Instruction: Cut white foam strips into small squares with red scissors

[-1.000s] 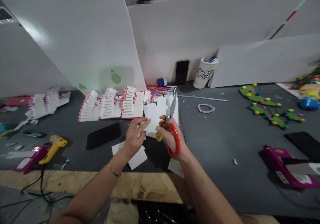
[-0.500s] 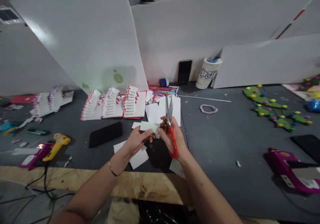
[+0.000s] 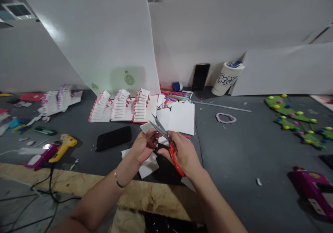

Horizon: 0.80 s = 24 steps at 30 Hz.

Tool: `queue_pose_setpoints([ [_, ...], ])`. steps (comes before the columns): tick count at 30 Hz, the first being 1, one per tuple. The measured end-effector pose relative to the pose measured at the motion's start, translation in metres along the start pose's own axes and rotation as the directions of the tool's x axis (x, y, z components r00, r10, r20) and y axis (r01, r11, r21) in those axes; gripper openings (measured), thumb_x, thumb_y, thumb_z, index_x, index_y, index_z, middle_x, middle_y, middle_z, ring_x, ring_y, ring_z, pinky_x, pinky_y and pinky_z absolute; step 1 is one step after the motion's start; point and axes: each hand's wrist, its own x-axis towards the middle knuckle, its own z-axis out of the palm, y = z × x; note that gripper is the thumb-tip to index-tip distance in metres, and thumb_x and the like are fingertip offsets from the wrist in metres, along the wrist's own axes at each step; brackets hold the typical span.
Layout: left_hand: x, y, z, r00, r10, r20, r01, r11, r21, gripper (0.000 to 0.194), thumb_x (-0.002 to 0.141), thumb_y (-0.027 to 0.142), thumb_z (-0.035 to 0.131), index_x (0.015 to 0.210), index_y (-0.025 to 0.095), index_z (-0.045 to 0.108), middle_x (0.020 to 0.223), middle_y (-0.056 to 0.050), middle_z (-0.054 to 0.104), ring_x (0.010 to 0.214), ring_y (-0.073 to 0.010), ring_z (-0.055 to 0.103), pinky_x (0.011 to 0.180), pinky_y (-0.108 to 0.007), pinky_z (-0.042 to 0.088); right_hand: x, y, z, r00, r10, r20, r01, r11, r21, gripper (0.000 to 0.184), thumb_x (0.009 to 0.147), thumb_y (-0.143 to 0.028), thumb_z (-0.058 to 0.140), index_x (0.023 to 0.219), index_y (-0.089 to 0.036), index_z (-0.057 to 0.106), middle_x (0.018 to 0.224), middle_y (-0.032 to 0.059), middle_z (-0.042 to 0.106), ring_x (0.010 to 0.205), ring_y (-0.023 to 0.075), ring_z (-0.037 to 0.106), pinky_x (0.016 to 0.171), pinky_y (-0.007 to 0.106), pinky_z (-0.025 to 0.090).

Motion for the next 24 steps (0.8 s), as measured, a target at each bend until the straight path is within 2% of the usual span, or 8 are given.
queue_pose_setpoints([
  [8, 0.0026, -0.0036, -0.0057, 0.995, -0.081, -0.053, 0.078, 0.995, -0.07, 0.036, 0.052, 0.025, 0.089, 0.076, 0.014, 0.064, 0.07, 0.0, 0.069, 0.062, -0.0112, 0.066, 0.043, -0.015, 0.038, -0.0014, -0.0003, 0.0037, 1.0, 0.017, -0.001, -0.017, 0.995, -0.101, 0.044, 0.085, -0.057, 0.054, 0.107, -0.02, 0.058, 0.079, 0.0067, 0.066, 0.064, 0.0205, 0.06, 0.058, 0.028, 0.043],
  [18, 0.0019, -0.002, -0.0053, 0.994, -0.082, -0.072, 0.08, 0.996, -0.029, 0.027, 0.06, 0.023, 0.085, 0.074, 0.014, 0.064, 0.066, 0.0, 0.067, 0.059, -0.0093, 0.063, 0.041, -0.013, 0.039, -0.0014, 0.001, 0.0033, 0.998, -0.014, -0.053, -0.002, 0.957, -0.29, 0.046, 0.087, -0.061, 0.048, 0.102, -0.02, 0.062, 0.067, 0.0042, 0.064, 0.055, 0.0185, 0.058, 0.051, 0.026, 0.035],
  [24, 0.0015, -0.0016, -0.0049, 0.992, -0.106, -0.067, 0.104, 0.994, -0.04, 0.028, 0.058, 0.024, 0.086, 0.071, 0.014, 0.064, 0.063, -0.001, 0.066, 0.058, -0.0093, 0.063, 0.041, -0.013, 0.039, -0.0014, -0.0002, 0.0042, 0.998, -0.029, -0.064, 0.011, 0.962, -0.275, 0.048, 0.089, -0.061, 0.044, 0.099, -0.018, 0.063, 0.055, 0.0016, 0.06, 0.047, 0.0167, 0.055, 0.049, 0.025, 0.033],
])
